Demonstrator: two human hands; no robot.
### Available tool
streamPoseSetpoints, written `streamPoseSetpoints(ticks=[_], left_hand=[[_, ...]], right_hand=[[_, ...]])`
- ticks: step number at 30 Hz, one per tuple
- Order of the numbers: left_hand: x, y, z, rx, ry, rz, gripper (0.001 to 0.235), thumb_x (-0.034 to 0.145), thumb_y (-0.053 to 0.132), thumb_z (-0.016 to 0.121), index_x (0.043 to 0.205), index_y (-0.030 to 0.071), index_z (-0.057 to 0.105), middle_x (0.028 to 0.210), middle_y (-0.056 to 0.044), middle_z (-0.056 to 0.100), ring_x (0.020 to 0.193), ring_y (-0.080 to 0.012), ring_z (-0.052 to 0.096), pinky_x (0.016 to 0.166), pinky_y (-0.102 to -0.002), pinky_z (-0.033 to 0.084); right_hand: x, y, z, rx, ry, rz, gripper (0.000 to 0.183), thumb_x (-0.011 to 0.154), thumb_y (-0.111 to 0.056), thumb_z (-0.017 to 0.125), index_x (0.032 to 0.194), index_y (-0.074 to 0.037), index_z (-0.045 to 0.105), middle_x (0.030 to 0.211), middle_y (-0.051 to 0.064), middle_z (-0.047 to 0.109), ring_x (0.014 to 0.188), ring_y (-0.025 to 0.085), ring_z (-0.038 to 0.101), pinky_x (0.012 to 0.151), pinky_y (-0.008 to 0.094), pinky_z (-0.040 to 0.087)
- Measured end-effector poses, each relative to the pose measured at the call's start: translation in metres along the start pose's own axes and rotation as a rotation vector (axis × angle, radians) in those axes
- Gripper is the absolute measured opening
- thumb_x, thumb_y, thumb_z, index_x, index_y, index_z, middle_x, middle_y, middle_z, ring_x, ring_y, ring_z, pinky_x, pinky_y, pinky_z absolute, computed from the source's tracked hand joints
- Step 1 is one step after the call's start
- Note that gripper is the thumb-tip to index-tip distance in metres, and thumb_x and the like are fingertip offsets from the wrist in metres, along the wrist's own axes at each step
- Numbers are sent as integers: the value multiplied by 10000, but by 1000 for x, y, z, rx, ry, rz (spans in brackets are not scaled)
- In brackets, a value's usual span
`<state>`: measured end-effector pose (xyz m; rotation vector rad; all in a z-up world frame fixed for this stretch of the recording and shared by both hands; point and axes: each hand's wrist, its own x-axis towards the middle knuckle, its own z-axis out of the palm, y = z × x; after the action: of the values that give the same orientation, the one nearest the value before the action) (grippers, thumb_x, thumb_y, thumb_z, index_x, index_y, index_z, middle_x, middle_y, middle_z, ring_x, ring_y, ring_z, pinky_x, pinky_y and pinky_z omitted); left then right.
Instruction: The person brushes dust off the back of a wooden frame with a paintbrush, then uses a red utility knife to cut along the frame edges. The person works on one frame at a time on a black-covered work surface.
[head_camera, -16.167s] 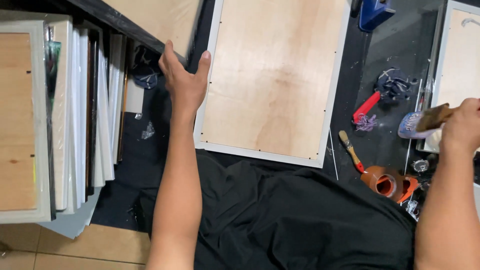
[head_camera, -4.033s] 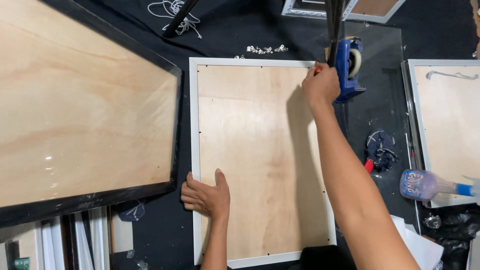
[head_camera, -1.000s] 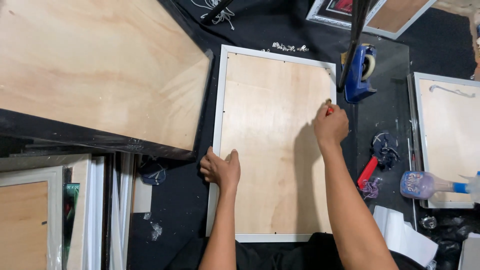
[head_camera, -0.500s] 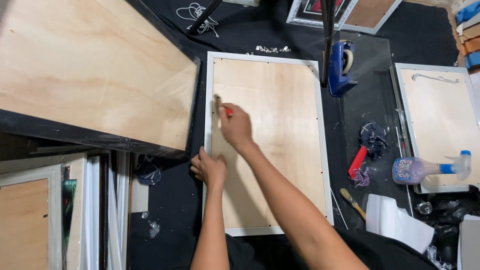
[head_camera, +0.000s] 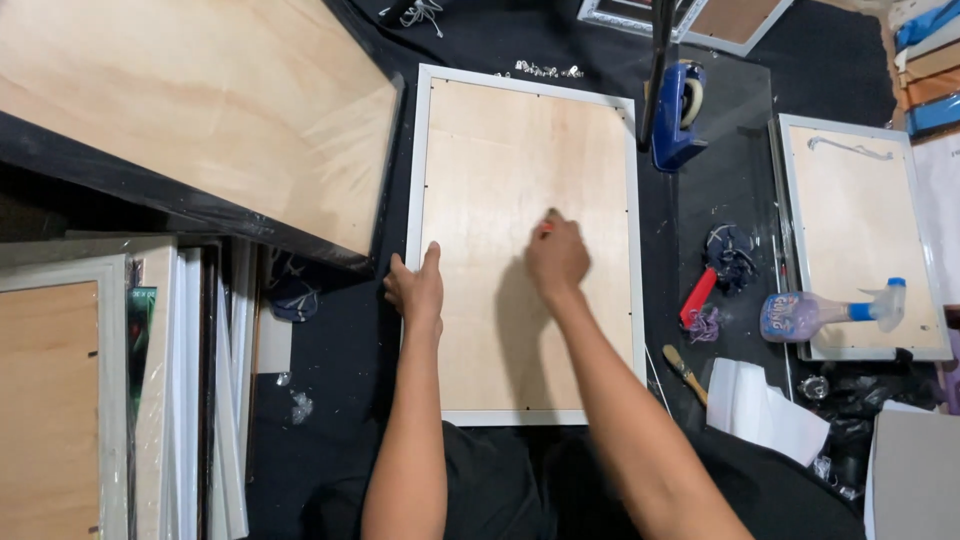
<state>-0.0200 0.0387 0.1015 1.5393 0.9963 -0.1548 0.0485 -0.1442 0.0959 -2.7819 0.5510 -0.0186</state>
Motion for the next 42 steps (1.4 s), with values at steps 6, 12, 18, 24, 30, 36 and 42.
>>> streamPoseSetpoints(ticks=[6,12,18,24,30,36,42], left_hand=[[10,-9,-10,-269,-113,-10,977,943,645,609,1597,-12,301,1645,-290,266,1563,-441,150,1289,-522,121],[-40,34,-32,-525,-87,-75,887,969,497,588,1574,-76,285,1651,-276,261,1552,-424,191,1297,-519,143],[-31,24,-22,-580,-68,-34,901,943,477,667,1556,-85,320,1630,-310,268,1529,-468,201,1267,-548,160],[-49,36,-38,-652,-106,-56,898,912,533,678,1547,-30,386,1653,-258,254,1543,-410,186,1269,-515,147],[-21,13,-49,-233,-222,-60,904,922,594,642,1564,6,398,1580,-315,352,1487,-495,268,1211,-625,220],[26,-24,-52,459,-120,167,898,905,693,668,1533,82,469,1496,-211,501,1389,-420,465,1061,-617,439],[-1,-2,-55,515,-153,225,845,963,563,603,1524,-41,418,1482,-305,489,1376,-460,478,1053,-645,444]], right_hand=[[-73,-113,20,325,-266,-245,344,948,-353,529,1124,-151,745,976,194,701,990,478,715,837,572,581],[-17,-9,-5,530,-178,-143,351,968,-376,563,1152,-152,762,933,205,756,1030,444,703,869,548,548],[-10,122,-58,-62,91,12,303,1015,-316,558,1175,-149,754,988,149,704,944,416,720,790,574,571],[-95,17,-27,51,-122,96,331,1005,-288,516,1241,-126,683,1189,187,602,1068,474,675,945,623,530],[-143,-57,23,333,-334,-249,326,1000,-341,485,1215,-163,653,1133,138,598,1004,476,696,864,574,581],[-99,32,-36,482,-236,-260,321,1007,-370,568,1227,-193,723,1104,162,716,1017,414,712,870,522,581],[-85,163,-70,-71,-42,-13,340,1028,-316,530,1199,-124,752,978,148,691,919,408,727,766,552,571]])
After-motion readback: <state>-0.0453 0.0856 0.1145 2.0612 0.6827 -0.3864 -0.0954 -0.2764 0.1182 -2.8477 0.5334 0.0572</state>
